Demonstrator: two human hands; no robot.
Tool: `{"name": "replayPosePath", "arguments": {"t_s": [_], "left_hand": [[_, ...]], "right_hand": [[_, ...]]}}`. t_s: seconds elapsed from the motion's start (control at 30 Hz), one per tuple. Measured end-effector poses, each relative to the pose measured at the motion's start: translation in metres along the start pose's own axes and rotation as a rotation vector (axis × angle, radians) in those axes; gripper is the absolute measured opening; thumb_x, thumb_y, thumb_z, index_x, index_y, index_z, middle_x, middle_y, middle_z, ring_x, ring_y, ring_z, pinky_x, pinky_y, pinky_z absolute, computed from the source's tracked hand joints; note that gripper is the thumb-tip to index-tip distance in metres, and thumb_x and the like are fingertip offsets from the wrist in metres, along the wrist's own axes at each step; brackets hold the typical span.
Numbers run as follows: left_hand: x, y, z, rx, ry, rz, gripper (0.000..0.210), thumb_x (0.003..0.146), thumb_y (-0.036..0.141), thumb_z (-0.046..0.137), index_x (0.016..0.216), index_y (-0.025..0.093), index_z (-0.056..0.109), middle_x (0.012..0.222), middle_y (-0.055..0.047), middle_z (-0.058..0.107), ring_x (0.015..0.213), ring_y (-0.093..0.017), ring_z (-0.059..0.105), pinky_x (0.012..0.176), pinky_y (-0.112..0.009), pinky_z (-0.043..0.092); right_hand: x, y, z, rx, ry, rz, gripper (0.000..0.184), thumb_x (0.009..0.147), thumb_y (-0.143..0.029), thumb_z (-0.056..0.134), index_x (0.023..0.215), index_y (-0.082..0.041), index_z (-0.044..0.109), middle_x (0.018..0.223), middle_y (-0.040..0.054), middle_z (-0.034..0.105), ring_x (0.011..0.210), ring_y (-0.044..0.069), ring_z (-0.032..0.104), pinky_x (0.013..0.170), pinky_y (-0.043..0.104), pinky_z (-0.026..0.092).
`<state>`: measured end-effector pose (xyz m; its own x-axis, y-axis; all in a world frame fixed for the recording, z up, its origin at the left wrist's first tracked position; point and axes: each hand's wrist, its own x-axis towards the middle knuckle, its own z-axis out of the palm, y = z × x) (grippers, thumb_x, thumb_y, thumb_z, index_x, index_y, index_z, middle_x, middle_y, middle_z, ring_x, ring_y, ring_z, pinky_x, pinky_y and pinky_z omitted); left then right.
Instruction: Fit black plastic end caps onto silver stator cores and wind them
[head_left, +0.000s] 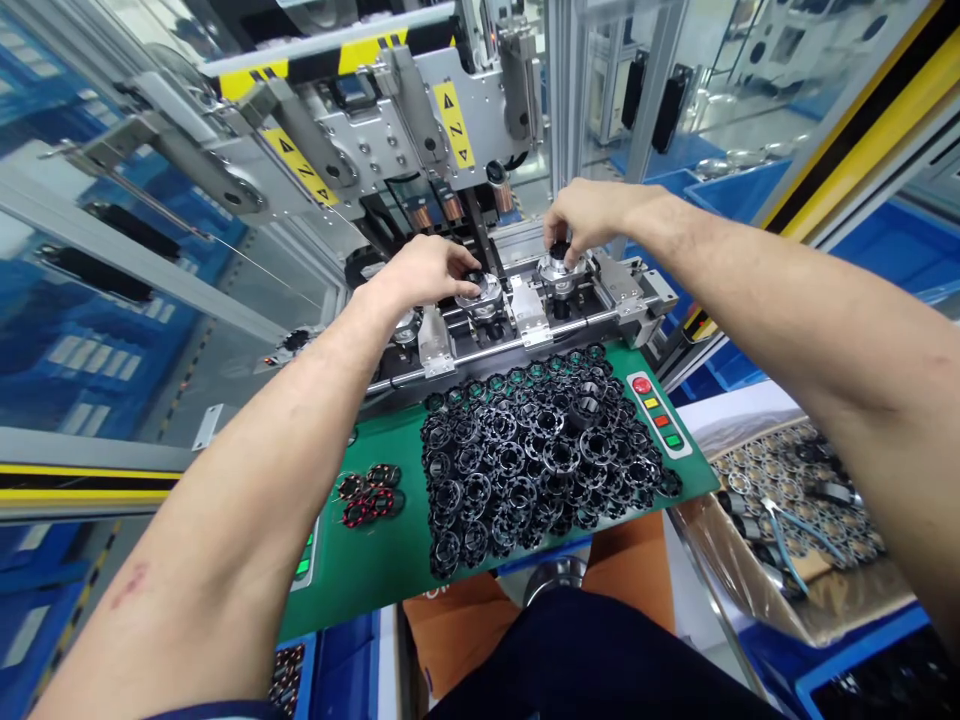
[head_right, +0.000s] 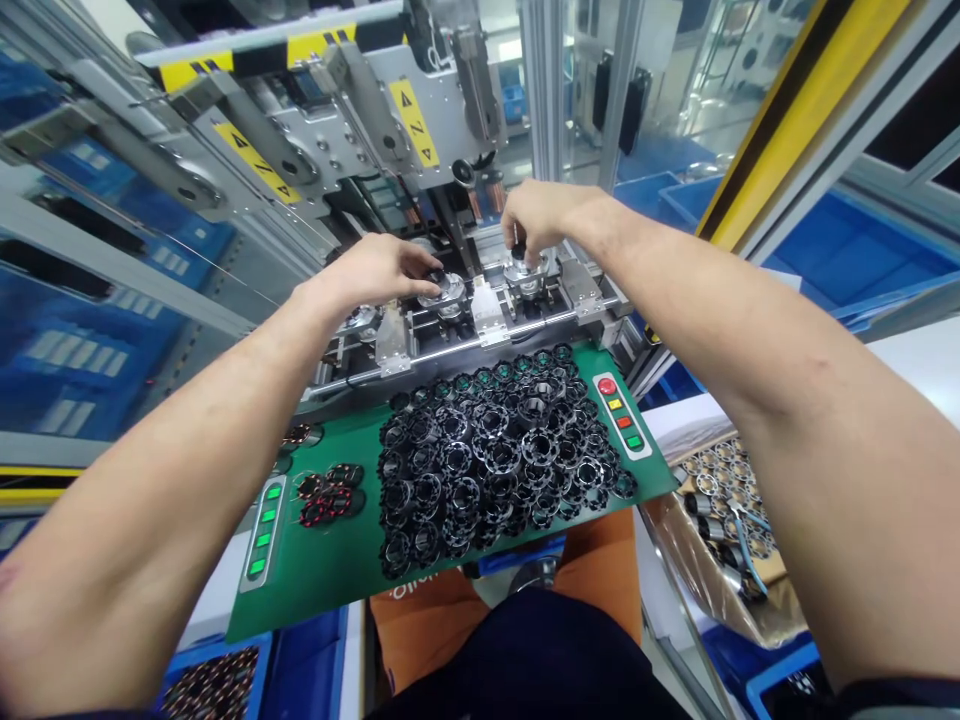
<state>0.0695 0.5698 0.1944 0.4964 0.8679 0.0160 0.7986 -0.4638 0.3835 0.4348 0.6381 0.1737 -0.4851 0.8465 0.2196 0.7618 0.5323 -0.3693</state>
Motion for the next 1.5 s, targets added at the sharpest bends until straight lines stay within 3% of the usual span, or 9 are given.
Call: {"name": "replayPosePath", "arguments": {"t_s": [0.33,0.5,0.6,0.7,0.87,1.0,1.1,1.23,1.5], "left_hand": [[-0.050,0.003,0.052,0.270,0.033,0.137,0.109,0.107,0.078,0.068,0.189,0.005,0.056,0.195,-0.026,0.056,0.185,-0.051,0.050,0.155,-0.067,0.039],[-0.066,-0.008,0.079,0.058,0.119,0.168,0.117,0.109,0.092,0.065,0.196,0.015,0.044,0.205,-0.025,0.040,0.194,-0.050,0.034,0.162,-0.069,0.025],[-0.065,-0.006,0.082,-0.009,0.168,0.153,0.120,0.106,0.107,0.055,0.191,0.022,0.052,0.202,-0.020,0.047,0.191,-0.046,0.040,0.162,-0.065,0.027],[-0.066,0.004,0.076,-0.015,0.183,0.124,0.130,0.099,0.116,0.050,0.185,0.019,0.060,0.198,-0.020,0.054,0.189,-0.043,0.044,0.162,-0.060,0.028],[-0.089,0.045,0.052,0.031,0.230,0.033,0.123,0.101,0.111,0.054,0.173,0.012,0.065,0.185,-0.008,0.070,0.174,-0.035,0.059,0.155,-0.058,0.041],[-0.139,0.127,0.041,0.002,0.479,0.123,0.091,0.105,0.095,0.066,0.152,0.019,0.081,0.154,-0.003,0.085,0.150,-0.037,0.079,0.136,-0.063,0.062],[-0.168,0.210,0.056,0.066,0.116,0.431,0.062,0.116,0.084,0.059,0.144,0.036,0.087,0.140,0.008,0.087,0.147,-0.040,0.082,0.136,-0.066,0.061],[-0.170,0.292,0.117,0.281,-0.364,0.671,0.046,0.110,0.052,0.077,0.143,0.021,0.087,0.142,-0.008,0.086,0.156,-0.046,0.077,0.137,-0.070,0.059],[-0.161,0.326,0.184,0.730,-0.480,0.585,0.027,0.100,0.023,0.076,0.123,0.013,0.085,0.140,-0.015,0.086,0.142,-0.045,0.085,0.131,-0.061,0.065]], "right_hand": [[0.005,-0.011,-0.021,0.005,-0.097,0.122,0.056,0.097,-0.072,0.103,0.081,-0.022,0.085,0.077,-0.0095,0.085,0.101,0.018,0.094,0.129,0.049,0.069],[-0.053,-0.029,0.025,-0.036,0.023,0.069,0.046,0.092,-0.052,0.113,0.120,-0.020,0.095,0.125,0.0041,0.096,0.147,0.040,0.087,0.145,0.069,0.061],[-0.099,-0.046,0.064,-0.059,0.084,0.068,0.077,0.101,-0.037,0.099,0.172,-0.020,0.076,0.190,0.0157,0.068,0.183,0.050,0.059,0.154,0.077,0.046],[-0.119,-0.067,0.073,-0.145,0.037,0.114,0.098,0.103,-0.024,0.084,0.194,-0.012,0.049,0.207,0.0202,0.041,0.195,0.050,0.037,0.159,0.077,0.032],[-0.162,-0.097,0.030,-0.078,0.085,0.099,0.082,0.115,-0.038,0.077,0.193,-0.028,0.054,0.205,0.0049,0.049,0.194,0.040,0.041,0.161,0.058,0.033],[-0.296,-0.134,0.031,0.158,0.459,0.159,0.067,0.126,-0.061,0.059,0.189,-0.037,0.056,0.191,-0.0006,0.066,0.175,0.035,0.068,0.140,0.054,0.061],[-0.408,-0.167,0.070,0.382,0.566,0.366,0.045,0.121,-0.042,0.066,0.162,-0.028,0.077,0.151,0.0077,0.089,0.140,0.032,0.088,0.113,0.049,0.073],[-0.487,-0.193,0.138,0.501,0.574,0.504,0.046,0.103,-0.025,0.074,0.148,-0.027,0.083,0.131,0.0084,0.090,0.106,0.026,0.088,0.086,0.040,0.072],[-0.494,-0.195,0.183,0.541,0.538,0.454,0.054,0.100,-0.015,0.078,0.152,-0.024,0.082,0.127,0.0087,0.081,0.102,0.024,0.078,0.091,0.041,0.072]]}}
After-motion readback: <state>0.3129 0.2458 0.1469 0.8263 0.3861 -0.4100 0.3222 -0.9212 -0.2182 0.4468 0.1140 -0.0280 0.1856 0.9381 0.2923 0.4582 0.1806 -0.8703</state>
